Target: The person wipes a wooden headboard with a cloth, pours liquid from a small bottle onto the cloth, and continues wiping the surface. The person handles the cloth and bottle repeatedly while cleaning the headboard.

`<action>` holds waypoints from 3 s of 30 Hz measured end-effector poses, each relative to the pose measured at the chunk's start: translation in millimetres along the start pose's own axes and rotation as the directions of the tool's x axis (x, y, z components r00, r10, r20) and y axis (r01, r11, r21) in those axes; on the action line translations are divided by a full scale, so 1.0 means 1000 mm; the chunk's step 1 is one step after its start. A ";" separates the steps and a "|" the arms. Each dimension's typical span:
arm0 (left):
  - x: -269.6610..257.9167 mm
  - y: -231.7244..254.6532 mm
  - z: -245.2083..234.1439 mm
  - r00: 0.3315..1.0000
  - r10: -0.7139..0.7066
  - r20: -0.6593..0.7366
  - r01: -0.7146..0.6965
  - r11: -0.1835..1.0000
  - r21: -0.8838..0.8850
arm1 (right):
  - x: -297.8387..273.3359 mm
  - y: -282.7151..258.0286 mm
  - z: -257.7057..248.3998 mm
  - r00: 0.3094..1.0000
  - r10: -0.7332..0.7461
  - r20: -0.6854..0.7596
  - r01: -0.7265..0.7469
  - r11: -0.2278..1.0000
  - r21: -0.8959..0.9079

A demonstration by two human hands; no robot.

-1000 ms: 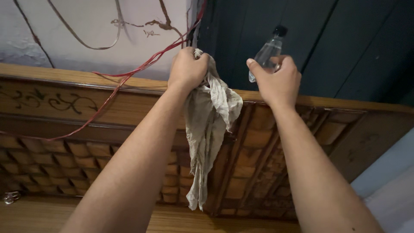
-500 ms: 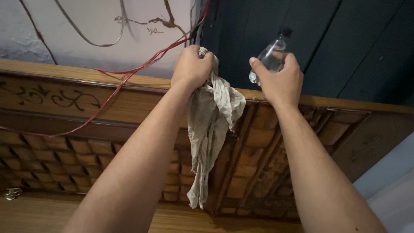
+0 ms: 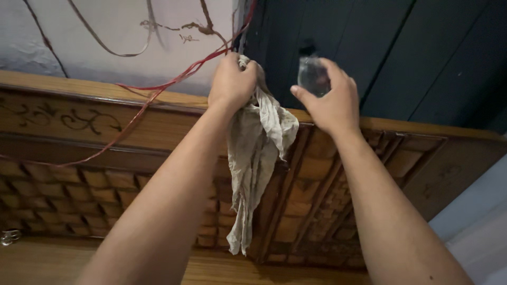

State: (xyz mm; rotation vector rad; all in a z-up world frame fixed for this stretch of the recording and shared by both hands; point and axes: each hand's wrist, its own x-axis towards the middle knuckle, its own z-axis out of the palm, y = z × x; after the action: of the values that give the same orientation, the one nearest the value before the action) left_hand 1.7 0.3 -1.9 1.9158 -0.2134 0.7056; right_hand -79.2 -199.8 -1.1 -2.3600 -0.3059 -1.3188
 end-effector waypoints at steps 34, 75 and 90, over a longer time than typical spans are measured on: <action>-0.001 0.004 0.000 0.996 -0.005 0.085 -0.007 0.991 0.137 | 0.001 -0.005 0.001 0.966 0.248 0.074 -0.243 0.967 -0.078; 0.006 -0.006 0.006 0.992 0.035 0.122 -0.051 0.989 0.135 | -0.014 0.027 -0.017 0.952 0.301 -0.048 -0.257 0.878 0.405; -0.001 0.000 0.002 0.987 0.063 0.151 -0.087 0.984 0.154 | -0.078 0.042 -0.058 0.936 0.307 -0.171 -0.241 0.914 0.326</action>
State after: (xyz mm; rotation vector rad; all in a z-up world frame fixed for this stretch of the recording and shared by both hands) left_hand 1.7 -1.7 -3.4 2.1252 -0.3303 0.6491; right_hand -147.8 -263.2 -50.6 -1.9037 -0.0914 -1.2787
